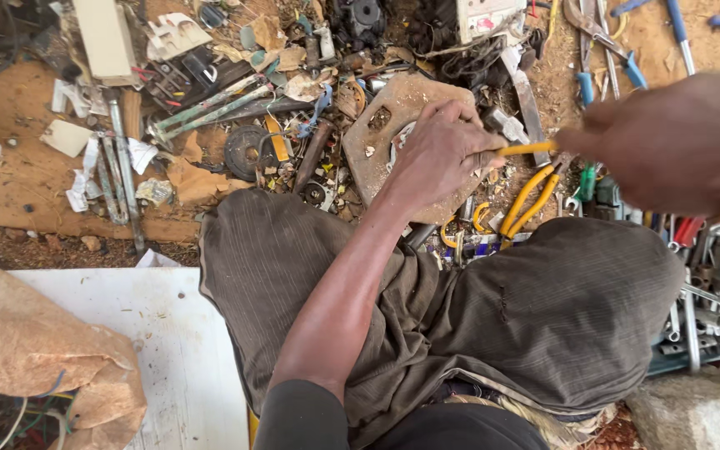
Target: The person uses a screwdriver to pry and scrape inside a small motor housing placed on a wooden block. They repeatedly adjust the component, scrape internal parts, and briefly place the housing into a yellow bag before continuing the scraping action.
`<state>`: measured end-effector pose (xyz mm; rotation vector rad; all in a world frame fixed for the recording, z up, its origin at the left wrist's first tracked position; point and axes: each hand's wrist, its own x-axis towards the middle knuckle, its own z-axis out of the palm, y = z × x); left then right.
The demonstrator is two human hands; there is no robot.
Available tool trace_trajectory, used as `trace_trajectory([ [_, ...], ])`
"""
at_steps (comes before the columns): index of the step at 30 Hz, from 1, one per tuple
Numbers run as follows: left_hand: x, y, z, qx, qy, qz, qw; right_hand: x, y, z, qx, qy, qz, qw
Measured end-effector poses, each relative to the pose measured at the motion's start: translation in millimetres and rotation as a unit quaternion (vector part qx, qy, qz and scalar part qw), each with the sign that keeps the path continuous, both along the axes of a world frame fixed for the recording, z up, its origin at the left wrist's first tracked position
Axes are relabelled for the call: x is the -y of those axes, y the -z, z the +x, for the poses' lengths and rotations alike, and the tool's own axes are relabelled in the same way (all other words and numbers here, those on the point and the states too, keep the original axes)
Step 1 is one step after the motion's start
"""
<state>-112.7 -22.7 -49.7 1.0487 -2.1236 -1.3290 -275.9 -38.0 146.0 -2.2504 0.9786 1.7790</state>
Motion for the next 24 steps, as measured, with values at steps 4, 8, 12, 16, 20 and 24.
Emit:
trace_trajectory([
  [4,-1,0,4,-0.033,-0.043,-0.034,0.998,-1,-20,10,0.009,0.188,-0.103,0.977],
  [8,2,4,3,-0.028,-0.016,-0.074,0.997,7,-18,8,-0.066,0.175,-0.098,0.977],
  [12,3,8,0,0.005,-0.004,-0.086,0.996,11,0,-10,0.047,0.180,-0.146,0.972],
  [16,2,9,-1,-0.008,-0.015,-0.099,0.995,14,12,-24,0.070,0.233,-0.139,0.960],
  [20,2,9,-1,0.022,0.016,-0.091,0.995,16,14,-24,0.013,0.273,-0.131,0.953],
  [24,1,9,-1,0.009,0.003,-0.108,0.994,18,10,-25,0.047,0.353,-0.114,0.928],
])
